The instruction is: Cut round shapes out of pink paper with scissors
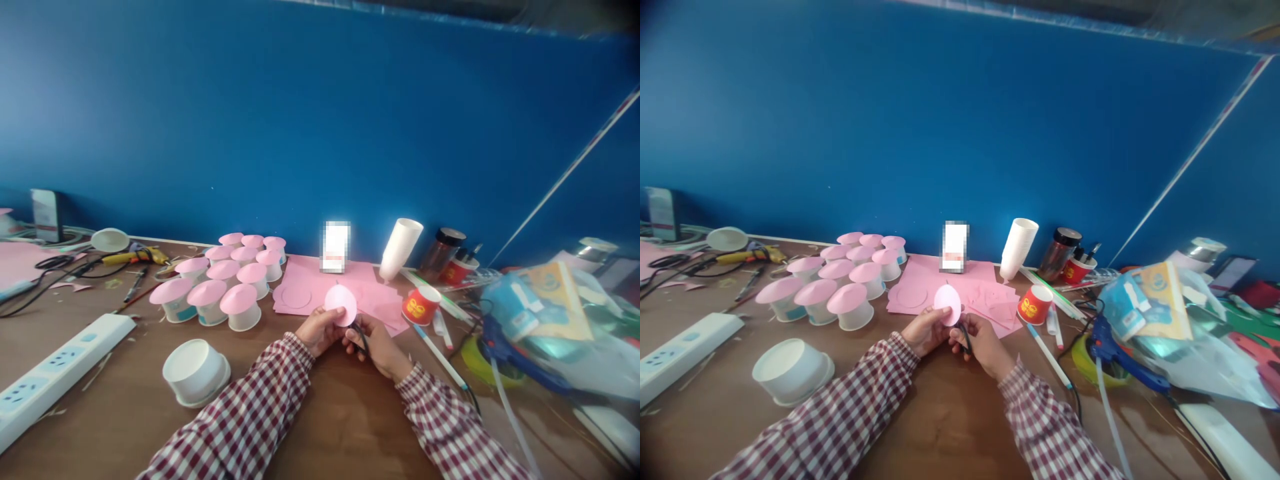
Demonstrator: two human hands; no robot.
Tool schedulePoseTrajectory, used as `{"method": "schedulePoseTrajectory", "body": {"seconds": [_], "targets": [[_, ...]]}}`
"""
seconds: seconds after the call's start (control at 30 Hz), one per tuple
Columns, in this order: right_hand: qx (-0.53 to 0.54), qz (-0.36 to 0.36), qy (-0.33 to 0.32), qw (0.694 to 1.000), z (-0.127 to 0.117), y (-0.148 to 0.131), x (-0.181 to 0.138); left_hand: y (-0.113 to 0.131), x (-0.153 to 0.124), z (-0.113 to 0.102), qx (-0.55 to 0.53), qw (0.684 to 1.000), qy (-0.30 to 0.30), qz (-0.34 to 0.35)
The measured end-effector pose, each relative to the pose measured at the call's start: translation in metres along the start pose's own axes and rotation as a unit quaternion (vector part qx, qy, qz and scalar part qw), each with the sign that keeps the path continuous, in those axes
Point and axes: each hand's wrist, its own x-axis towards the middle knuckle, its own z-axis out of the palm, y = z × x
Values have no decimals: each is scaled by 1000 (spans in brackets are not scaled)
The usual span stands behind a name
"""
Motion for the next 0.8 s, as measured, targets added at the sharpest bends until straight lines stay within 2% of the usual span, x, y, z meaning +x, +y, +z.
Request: {"method": "schedulePoseTrajectory", "body": {"seconds": [0.33,0.47,0.63,0.7,0.8], "targets": [[47,14,-75,996,1,-10,-5,-3,3,-7,-22,999,30,2],[66,12,-23,997,1,-8,-2,-1,5,-5,-57,996,63,29],[38,-32,78,996,-8,-1,5,2,8,-6,-80,976,194,58],[5,-52,91,994,-10,0,6,1,9,-7,-72,972,219,50],[-31,-69,85,994,-10,0,5,-1,10,-7,-57,971,223,62]]}}
